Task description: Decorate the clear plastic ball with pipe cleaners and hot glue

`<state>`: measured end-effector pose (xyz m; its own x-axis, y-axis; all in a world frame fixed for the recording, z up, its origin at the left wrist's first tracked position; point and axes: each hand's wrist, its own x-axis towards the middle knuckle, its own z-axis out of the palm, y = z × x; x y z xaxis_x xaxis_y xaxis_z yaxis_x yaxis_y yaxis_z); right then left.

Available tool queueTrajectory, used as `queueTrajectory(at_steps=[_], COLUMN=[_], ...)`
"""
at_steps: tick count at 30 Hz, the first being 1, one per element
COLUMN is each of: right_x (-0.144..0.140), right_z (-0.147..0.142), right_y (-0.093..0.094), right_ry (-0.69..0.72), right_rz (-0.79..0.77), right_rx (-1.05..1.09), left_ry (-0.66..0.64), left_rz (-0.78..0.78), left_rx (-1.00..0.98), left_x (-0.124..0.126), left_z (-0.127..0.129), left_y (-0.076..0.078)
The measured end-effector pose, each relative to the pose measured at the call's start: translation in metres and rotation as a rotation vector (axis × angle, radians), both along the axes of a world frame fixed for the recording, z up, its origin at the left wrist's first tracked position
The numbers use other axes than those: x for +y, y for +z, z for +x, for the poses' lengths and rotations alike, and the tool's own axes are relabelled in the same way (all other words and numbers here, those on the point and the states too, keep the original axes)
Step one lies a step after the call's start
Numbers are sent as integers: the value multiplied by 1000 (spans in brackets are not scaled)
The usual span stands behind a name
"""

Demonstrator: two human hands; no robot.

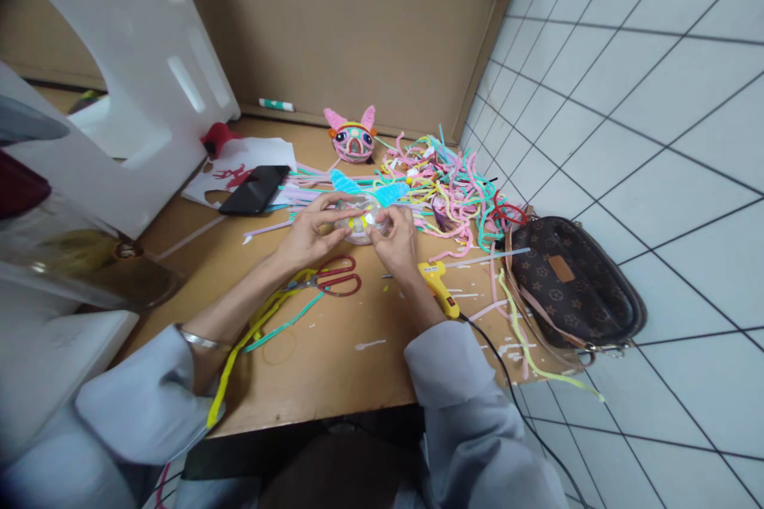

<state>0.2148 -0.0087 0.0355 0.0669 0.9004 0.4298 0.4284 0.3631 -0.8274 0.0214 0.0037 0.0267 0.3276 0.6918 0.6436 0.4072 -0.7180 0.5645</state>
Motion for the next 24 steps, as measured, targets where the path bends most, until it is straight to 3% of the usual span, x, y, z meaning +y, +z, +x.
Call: queueTrajectory(at_steps=[24], right_x=[0], right_z=[4], right_y=[-1], right_ry=[109], right_rz=[56], right_rx=[40], left_ry=[8], left_rz=[23], left_rx=[-4], left_x=[0], left_z=[3], left_y=[1])
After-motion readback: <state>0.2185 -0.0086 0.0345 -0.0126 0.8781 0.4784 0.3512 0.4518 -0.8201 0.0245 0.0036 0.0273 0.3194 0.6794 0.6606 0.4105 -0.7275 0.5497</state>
